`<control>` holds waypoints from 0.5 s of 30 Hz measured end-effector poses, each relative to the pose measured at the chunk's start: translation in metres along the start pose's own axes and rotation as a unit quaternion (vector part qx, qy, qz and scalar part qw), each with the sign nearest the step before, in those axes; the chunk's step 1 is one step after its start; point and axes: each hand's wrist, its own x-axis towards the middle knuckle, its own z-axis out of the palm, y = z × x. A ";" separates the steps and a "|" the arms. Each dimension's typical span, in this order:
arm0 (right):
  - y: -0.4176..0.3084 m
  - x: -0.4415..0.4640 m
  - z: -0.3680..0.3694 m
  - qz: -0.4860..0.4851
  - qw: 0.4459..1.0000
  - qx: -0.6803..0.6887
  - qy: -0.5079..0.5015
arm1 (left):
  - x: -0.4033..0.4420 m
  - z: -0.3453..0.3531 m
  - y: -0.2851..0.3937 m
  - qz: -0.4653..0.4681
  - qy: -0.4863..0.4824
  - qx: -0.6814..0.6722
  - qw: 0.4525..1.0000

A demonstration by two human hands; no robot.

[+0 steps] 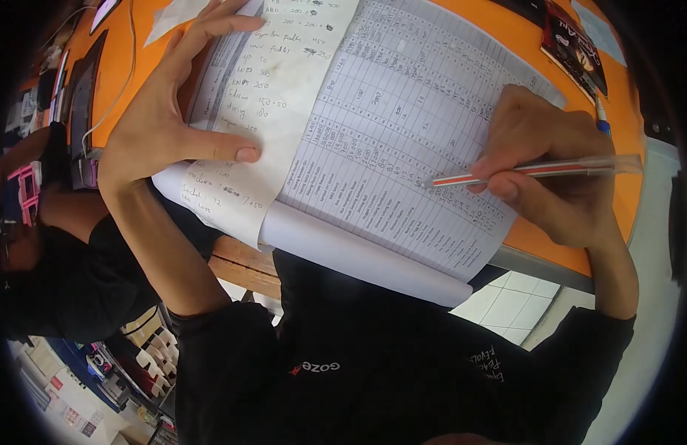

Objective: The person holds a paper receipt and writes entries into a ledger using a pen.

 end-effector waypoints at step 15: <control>0.000 0.000 0.000 -0.025 0.999 -0.033 -0.021 | 0.004 0.001 0.016 -0.055 0.013 0.024 0.998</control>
